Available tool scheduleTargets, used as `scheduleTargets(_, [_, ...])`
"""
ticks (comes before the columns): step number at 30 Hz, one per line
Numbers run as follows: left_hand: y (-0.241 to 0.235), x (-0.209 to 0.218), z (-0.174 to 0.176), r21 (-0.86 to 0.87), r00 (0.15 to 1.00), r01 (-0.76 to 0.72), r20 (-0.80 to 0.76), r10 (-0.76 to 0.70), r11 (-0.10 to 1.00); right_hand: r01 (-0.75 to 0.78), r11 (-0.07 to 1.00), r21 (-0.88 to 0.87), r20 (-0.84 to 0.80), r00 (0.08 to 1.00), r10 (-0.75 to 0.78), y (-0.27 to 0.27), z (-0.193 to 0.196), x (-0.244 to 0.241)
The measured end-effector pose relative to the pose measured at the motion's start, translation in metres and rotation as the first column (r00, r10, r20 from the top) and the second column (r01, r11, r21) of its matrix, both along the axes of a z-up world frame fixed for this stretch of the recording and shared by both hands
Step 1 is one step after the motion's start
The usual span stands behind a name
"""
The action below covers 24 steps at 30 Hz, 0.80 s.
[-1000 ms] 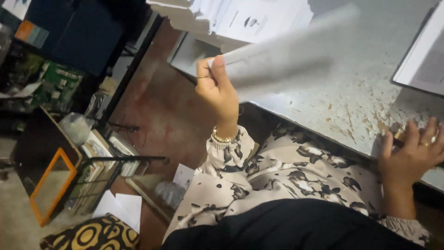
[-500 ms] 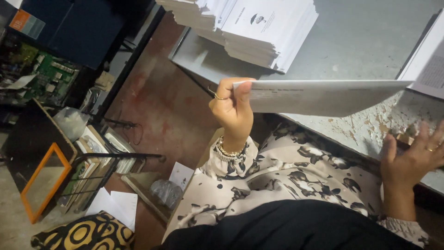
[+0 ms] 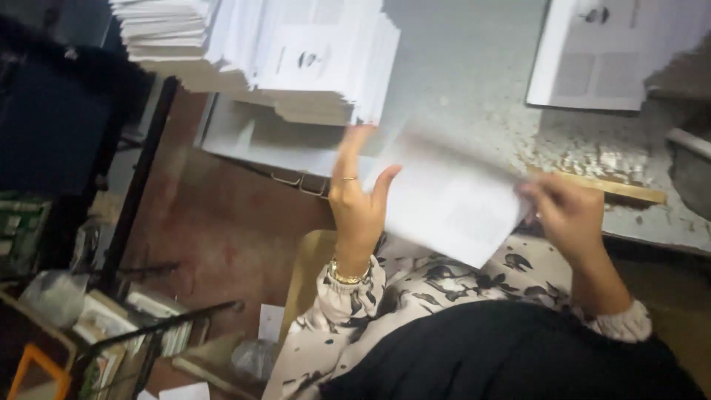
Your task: Folding individual sheets of printed paper and creasing the folds using a wooden block.
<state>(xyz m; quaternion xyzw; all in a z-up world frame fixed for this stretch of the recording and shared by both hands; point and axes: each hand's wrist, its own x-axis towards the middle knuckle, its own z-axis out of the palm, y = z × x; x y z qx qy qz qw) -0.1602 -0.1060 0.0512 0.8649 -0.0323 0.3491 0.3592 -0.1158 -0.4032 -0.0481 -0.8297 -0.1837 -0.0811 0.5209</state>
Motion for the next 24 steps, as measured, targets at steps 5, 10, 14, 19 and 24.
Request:
scheduleTargets(5, [0.002, 0.000, 0.002, -0.212, 0.995, -0.018, -0.098, -0.003, 0.977, 0.413, 0.889, 0.200, -0.345, 0.878, -0.331, -0.006, 0.006, 0.044])
scheduleTargets(10, [0.010, 0.002, -0.008, -0.219, 0.988, 0.094, -0.102, -0.119, 0.971, 0.517, 0.814, 0.263, -0.348, 0.838, -0.420, -0.027, -0.016, 0.105])
scheduleTargets(14, [0.004, -0.001, -0.012, -0.464, 0.955, 0.108, -0.197, -0.222, 0.879, 0.410, 0.863, 0.294, -0.076, 0.910, -0.407, -0.024, -0.027, 0.108])
scheduleTargets(19, [0.000, 0.030, -0.086, -0.998, 0.614, 0.038, -0.013, -0.789, 0.047, -0.065, 0.846, 0.529, 0.250, 0.965, -0.082, -0.004, -0.020, 0.084])
scheduleTargets(24, [-0.016, 0.045, -0.180, -0.991, 0.436, 0.130, 0.034, -0.899, 0.026, -0.136, 0.936, 0.324, 0.254, 0.966, 0.053, -0.011, -0.016, 0.074])
